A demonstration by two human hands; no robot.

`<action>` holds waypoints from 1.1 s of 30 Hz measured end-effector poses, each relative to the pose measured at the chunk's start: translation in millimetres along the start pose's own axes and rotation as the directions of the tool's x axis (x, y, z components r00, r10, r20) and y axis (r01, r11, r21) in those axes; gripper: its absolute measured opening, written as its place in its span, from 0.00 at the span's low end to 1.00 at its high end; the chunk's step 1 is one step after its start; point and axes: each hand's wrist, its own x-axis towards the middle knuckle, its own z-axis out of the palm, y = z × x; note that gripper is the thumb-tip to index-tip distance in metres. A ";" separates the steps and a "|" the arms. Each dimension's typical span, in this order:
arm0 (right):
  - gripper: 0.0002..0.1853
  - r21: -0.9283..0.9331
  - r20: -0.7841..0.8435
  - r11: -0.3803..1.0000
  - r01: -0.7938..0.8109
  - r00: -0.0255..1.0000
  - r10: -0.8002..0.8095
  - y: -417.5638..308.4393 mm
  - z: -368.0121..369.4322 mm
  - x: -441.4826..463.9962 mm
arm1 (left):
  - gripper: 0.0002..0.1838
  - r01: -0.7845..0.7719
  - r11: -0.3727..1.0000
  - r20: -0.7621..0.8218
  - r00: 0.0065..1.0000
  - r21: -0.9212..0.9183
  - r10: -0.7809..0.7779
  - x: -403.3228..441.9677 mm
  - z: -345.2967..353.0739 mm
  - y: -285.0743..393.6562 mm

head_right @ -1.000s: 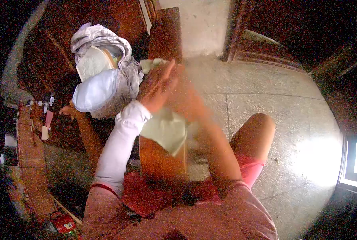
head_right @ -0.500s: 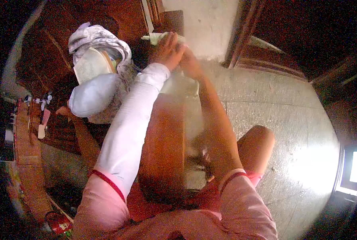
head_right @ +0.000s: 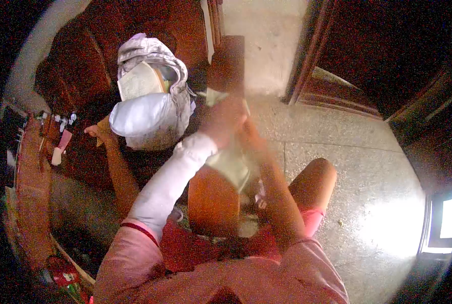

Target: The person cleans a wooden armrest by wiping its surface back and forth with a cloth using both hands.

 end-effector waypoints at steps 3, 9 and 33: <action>0.30 -0.172 0.066 0.981 -0.087 0.993 0.099 -55.9 15.8 -63.9 | 0.29 0.138 0.989 0.360 0.926 -0.055 -0.109 -31.5 -61.6 39.4; 0.29 -0.630 0.105 0.756 0.175 0.985 -0.140 -92.7 48.5 -164.2 | 0.27 0.242 0.958 0.234 0.951 -0.153 -0.203 -96.9 -154.6 118.9; 0.25 -0.692 0.456 0.434 0.577 0.815 -0.357 -131.4 76.0 -99.7 | 0.23 0.564 0.748 0.233 0.826 -0.351 -0.513 -149.8 -147.6 95.3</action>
